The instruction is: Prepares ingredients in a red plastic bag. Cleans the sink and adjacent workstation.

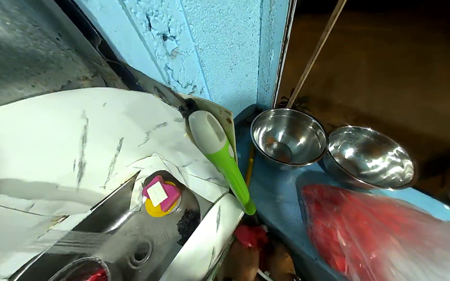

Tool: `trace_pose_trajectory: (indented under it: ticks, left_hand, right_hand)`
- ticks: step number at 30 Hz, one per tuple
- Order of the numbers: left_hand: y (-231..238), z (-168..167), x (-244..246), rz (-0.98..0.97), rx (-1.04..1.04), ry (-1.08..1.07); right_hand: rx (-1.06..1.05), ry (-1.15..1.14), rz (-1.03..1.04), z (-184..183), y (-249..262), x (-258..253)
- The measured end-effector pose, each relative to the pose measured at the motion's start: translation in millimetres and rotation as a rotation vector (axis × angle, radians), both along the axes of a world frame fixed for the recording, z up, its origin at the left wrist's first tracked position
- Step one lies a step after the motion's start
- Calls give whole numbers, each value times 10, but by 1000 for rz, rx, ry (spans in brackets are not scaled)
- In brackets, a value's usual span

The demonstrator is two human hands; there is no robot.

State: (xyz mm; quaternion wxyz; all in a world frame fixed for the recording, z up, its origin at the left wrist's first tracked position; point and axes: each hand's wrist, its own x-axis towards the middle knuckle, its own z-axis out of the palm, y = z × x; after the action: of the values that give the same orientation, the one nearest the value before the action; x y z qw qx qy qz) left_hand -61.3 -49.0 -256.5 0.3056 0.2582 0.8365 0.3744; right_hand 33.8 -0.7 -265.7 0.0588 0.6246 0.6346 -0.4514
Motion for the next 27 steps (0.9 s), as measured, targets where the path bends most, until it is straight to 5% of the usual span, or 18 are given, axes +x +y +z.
trace_pose_trajectory:
  ticks: [6, 9, 13, 21, 25, 27]
  left_hand:
    - [127, -295, 21, 4, 77, -16]
    - [124, -310, -89, -154, -112, 2]
    - [273, -176, -87, -437, -434, 127]
    - [276, 384, -217, -614, -421, -108]
    - [-36, 526, -122, -283, -183, -277]
    - [-112, 453, -38, -266, -177, -252]
  right_hand:
    - [218, 307, -235, -7, -139, 119]
    - [197, 433, -465, -27, -176, 56]
    - [42, 465, -693, 91, -159, -28]
    - [-76, 693, -719, 280, -306, -54]
    - [-133, 777, -744, 250, -291, -3]
    - [-151, 793, -752, 182, -258, 66]
